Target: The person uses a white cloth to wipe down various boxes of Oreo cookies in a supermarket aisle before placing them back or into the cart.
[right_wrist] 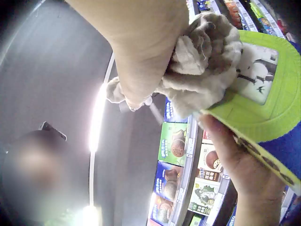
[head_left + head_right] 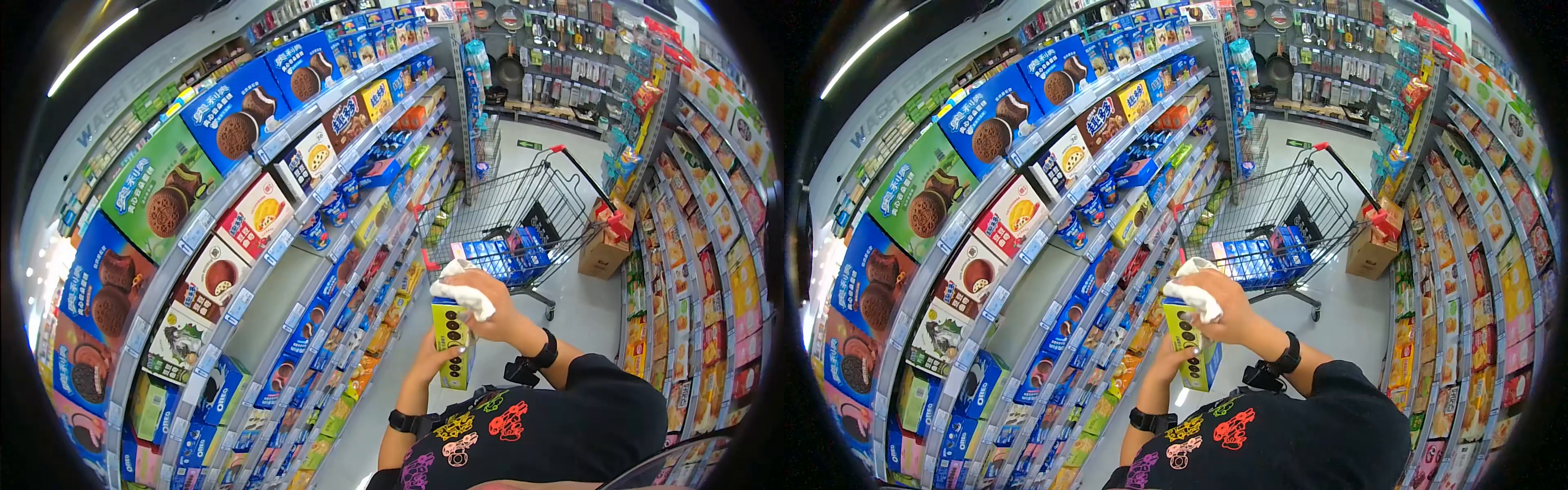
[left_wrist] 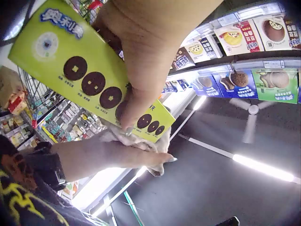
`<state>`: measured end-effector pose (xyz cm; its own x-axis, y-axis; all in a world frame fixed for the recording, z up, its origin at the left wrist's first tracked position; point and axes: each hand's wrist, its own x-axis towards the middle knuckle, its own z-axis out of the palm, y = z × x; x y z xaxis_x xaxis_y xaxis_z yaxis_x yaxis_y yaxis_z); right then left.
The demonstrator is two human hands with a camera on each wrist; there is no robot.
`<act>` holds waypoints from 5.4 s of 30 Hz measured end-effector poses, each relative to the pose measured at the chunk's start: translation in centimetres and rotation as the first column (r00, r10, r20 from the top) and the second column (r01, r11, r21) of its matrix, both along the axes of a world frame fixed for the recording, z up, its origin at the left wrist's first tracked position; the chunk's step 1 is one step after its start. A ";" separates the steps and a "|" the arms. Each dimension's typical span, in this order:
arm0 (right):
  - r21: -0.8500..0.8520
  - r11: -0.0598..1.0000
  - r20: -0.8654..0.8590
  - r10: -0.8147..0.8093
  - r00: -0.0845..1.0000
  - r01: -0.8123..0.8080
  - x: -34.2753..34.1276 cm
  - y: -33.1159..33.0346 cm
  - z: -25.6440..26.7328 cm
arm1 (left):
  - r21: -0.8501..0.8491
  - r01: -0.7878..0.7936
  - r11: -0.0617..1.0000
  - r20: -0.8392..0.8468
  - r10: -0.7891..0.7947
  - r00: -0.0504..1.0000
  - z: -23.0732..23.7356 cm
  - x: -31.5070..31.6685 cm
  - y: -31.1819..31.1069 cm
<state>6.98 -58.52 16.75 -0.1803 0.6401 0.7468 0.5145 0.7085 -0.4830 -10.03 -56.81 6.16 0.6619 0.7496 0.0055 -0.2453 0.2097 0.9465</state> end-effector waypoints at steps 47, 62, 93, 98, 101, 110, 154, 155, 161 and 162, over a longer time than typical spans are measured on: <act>-0.172 0.833 -0.979 -0.085 0.186 -0.525 -1.1 1.0 -5.9 | 0.073 -0.049 0.996 0.021 0.047 0.999 1.0 -0.8 -0.1; -0.476 0.800 -0.849 -0.311 0.427 -0.366 -4.7 0.0 -10.1 | 0.143 -0.322 0.936 0.029 0.321 0.947 1.5 0.7 0.2; 0.194 0.018 -0.839 -0.515 -0.176 -0.981 -2.6 1.7 -13.3 | 0.155 -0.454 0.877 0.245 0.411 0.878 1.8 -1.7 -1.1; 0.143 0.072 -0.809 -0.565 -0.158 -0.987 -2.9 1.4 -13.1 | 0.261 -0.490 0.832 0.182 0.456 0.871 0.3 -1.3 -1.0; 0.114 0.052 -0.799 -0.588 -0.123 -0.992 -3.0 1.1 -13.6 | 0.295 -0.566 0.770 0.211 0.525 0.825 -1.4 -1.3 -0.8; 0.136 -0.034 -0.800 -0.593 -0.090 -0.990 -3.8 -0.2 -13.2 | 0.219 -0.623 0.751 0.299 0.556 0.776 -0.2 -1.6 -1.0; -0.478 0.867 -0.143 0.083 0.986 -0.142 -11.8 -5.9 -4.3 | -0.225 -0.510 0.830 0.269 0.556 0.786 -1.1 -10.7 -2.3; -0.465 0.879 -0.171 0.027 0.985 -0.105 -12.2 -6.3 -4.7 | -0.232 -0.480 0.846 0.289 0.531 0.797 -1.3 -11.1 -2.5; -0.676 0.685 -0.538 -0.203 0.818 -0.274 -12.5 -5.8 -7.9 | -0.326 -0.142 0.935 0.425 0.279 0.861 0.1 -11.3 -4.0; -0.704 0.655 -0.526 -0.221 0.821 -0.275 -12.7 -5.7 -7.8 | -0.369 -0.110 0.923 0.464 0.285 0.839 -0.5 -11.3 -3.7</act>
